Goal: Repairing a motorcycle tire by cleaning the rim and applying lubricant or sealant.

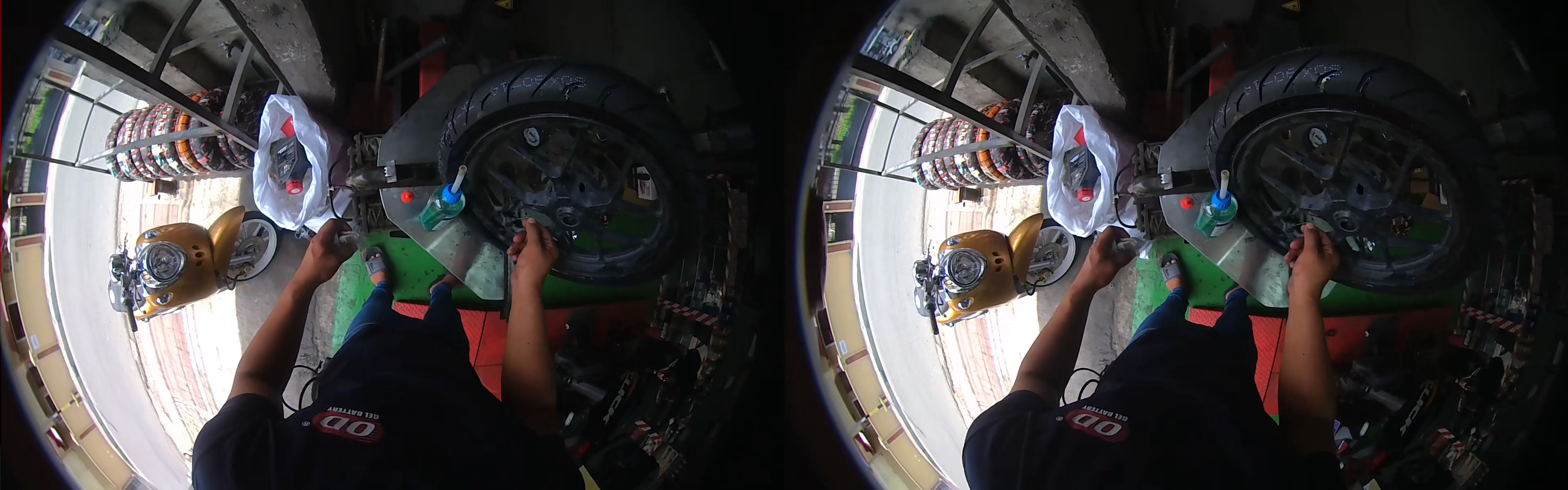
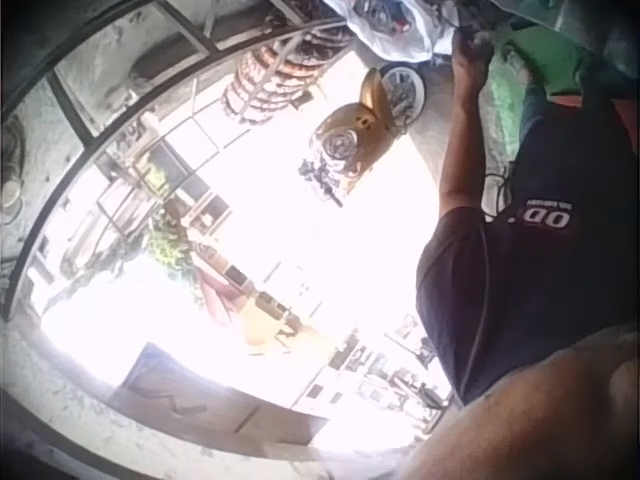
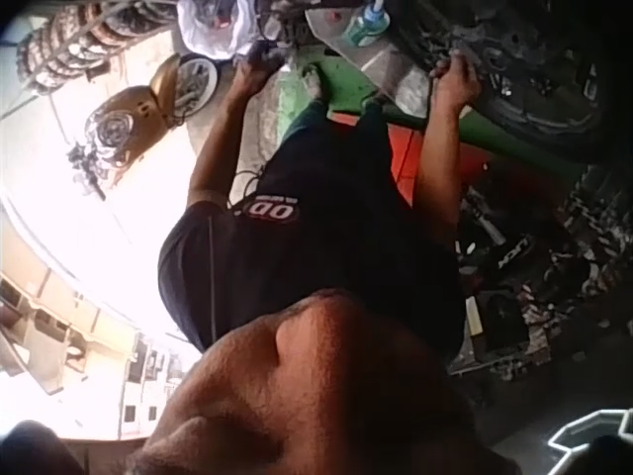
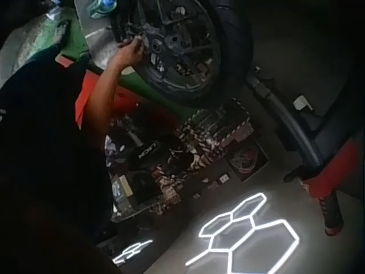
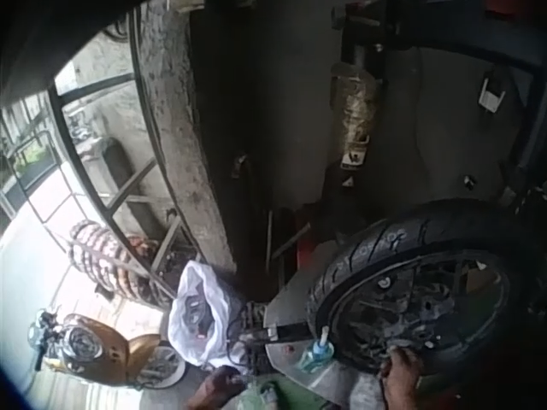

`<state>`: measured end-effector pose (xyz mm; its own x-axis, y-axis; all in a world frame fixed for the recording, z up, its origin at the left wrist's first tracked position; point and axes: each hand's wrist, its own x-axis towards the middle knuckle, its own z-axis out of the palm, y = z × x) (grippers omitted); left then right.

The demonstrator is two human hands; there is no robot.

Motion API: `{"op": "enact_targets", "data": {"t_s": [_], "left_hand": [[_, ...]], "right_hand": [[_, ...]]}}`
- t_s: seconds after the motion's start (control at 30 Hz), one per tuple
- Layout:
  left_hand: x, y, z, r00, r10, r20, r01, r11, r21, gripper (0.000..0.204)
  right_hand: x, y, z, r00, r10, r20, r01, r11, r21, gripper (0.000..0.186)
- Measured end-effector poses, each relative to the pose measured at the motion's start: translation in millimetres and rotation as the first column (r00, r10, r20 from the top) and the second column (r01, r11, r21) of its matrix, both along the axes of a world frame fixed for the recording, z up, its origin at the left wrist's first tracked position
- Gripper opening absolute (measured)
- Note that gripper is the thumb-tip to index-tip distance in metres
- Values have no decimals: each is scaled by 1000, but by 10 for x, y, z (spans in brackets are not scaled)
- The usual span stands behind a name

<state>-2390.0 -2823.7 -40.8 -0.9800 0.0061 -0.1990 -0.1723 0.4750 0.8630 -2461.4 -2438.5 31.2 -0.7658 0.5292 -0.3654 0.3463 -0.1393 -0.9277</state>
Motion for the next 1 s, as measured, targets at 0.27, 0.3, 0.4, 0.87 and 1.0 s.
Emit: {"op": "enact_targets", "data": {"t_s": [0.27, 0.3, 0.4, 0.87, 1.0], "left_hand": [[-67, 44, 156, 999, 4, 46, -8, 998, 70, 43], [-63, 36, 146, 997, 10, 82, -17, 996, 90, 43], [-19, -18, 100, 1000, -12, -3, 12, 999, 48, 39], [219, -187, -163, 999, 23, -30, -23, 1000, 1, 33], [196, -182, -118, 997, 62, 36, -62, 998, -4, 35]], "right_hand": [[-156, -19, -18, 994, -86, 67, 93, 990, -104, 18], [-161, -26, -42, 992, -89, 86, 101, 985, -139, 18], [-169, -64, -104, 979, -124, 161, 152, 972, -179, 17], [-182, -117, -147, 943, -188, 276, 249, 947, -206, 15], [-216, -101, -139, 959, -280, 52, 284, 925, -254, 15]]}}
